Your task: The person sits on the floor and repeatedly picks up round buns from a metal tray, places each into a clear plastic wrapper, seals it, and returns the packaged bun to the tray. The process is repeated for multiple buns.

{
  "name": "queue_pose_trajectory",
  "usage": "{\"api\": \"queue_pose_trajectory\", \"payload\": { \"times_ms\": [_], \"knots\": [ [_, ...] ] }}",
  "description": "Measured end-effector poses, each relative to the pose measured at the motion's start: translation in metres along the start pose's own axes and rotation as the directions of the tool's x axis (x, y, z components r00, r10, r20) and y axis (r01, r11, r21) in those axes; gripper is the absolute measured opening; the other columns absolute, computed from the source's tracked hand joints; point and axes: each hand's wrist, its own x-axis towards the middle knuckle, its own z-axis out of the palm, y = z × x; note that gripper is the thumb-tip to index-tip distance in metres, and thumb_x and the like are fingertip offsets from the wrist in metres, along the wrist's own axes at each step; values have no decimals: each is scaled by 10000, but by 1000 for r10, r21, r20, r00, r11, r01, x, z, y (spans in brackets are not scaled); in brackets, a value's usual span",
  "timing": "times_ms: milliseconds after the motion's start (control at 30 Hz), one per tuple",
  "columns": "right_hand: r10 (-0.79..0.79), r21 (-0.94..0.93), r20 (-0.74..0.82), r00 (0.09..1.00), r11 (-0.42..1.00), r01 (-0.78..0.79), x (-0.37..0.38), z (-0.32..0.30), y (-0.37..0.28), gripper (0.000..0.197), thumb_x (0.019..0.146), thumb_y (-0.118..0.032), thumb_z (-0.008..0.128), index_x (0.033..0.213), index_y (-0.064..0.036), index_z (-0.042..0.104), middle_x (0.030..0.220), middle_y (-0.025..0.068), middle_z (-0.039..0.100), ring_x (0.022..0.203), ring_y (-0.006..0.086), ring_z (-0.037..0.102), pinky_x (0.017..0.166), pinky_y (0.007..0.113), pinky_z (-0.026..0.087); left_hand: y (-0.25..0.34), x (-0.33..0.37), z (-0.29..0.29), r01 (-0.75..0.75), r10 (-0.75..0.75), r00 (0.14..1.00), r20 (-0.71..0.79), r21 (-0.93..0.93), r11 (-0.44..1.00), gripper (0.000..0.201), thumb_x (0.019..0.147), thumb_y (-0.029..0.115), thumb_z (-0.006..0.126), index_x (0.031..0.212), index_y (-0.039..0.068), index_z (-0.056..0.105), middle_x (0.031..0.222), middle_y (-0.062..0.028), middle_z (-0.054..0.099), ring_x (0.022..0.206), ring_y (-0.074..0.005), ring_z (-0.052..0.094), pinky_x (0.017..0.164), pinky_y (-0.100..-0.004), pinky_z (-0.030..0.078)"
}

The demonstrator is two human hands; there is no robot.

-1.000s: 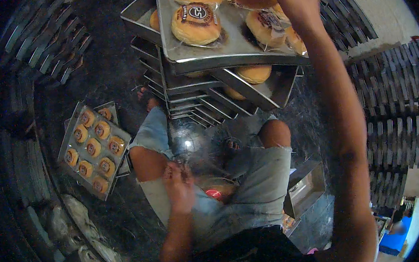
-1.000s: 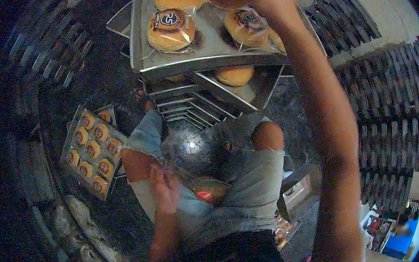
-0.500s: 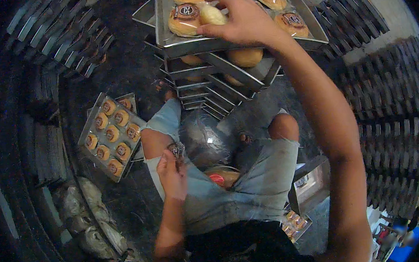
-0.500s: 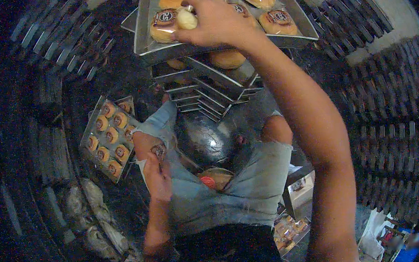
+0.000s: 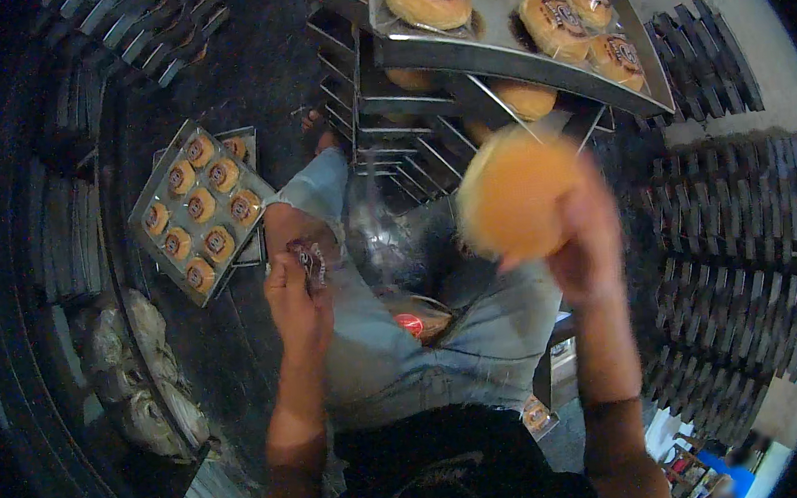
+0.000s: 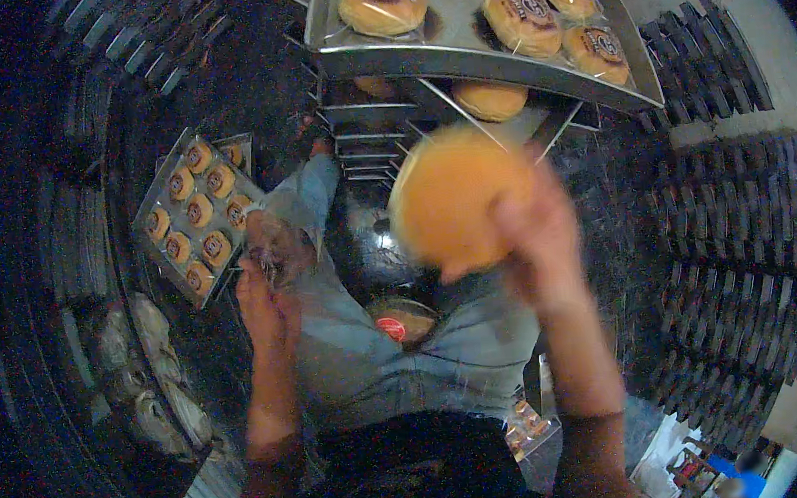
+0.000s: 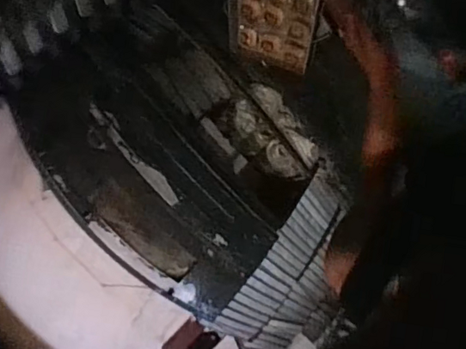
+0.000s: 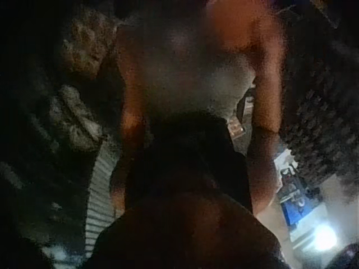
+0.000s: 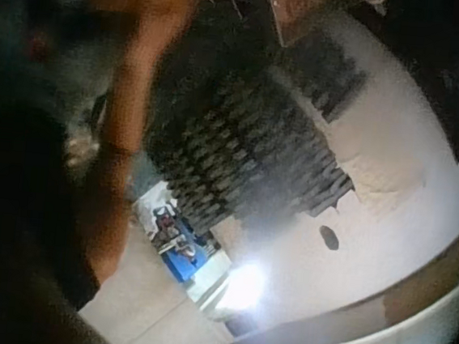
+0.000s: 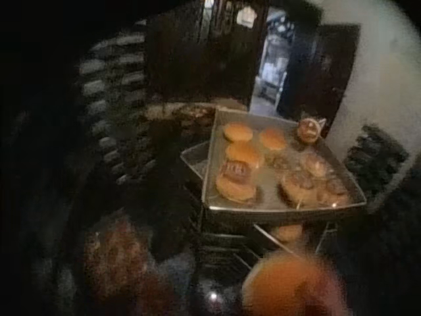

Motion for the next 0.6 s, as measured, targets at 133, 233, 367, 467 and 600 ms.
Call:
{"api": "queue_pose_trajectory", "payload": {
  "times_ms": [133,233,367,467,600],
  "knots": [
    [171,362,-167,971,927,-101,-54,12,78,591,989,-276,697,1471,-37,451,1391,115,587,1285,252,595,1085,423,501,-6,0,18,-146,129,989,69,416,898,317,1064,301,629,908,43,728,770,38,625,624,-40,518,520,-234,381],
    [138,377,-213,967,925,-49,-79,7,85,538,1012,-277,659,1452,-26,476,1367,117,606,1217,226,637,1039,396,531,-12,-17,25,-180,79,974,212,515,838,257,1031,211,686,886,8,747,740,32,614,614,-38,505,535,-232,376],
    [462,393,-53,885,825,-407,-98,-18,82,455,1046,-252,623,1423,-25,507,1240,71,684,1094,146,687,893,304,576,-25,-26,33,-339,69,892,446,560,756,153,980,119,736,940,-29,746,778,-10,655,675,-63,555,600,-248,428],
    [393,324,-105,913,882,-343,-116,-19,79,473,1020,-186,647,1441,-23,508,1275,93,683,1160,174,674,920,348,561,-22,-31,38,-413,-72,771,632,583,700,256,962,71,739,1193,-34,707,1027,-96,734,890,-114,668,741,-254,515],
    [-298,-614,52,953,743,265,-124,-5,59,535,892,-58,723,1409,-52,586,1376,157,653,1327,300,604,1132,531,411,-26,-55,76,123,-227,819,527,226,966,677,997,210,690,1565,41,364,1524,-169,500,1369,-251,521,1093,-372,449]
  ]
}}
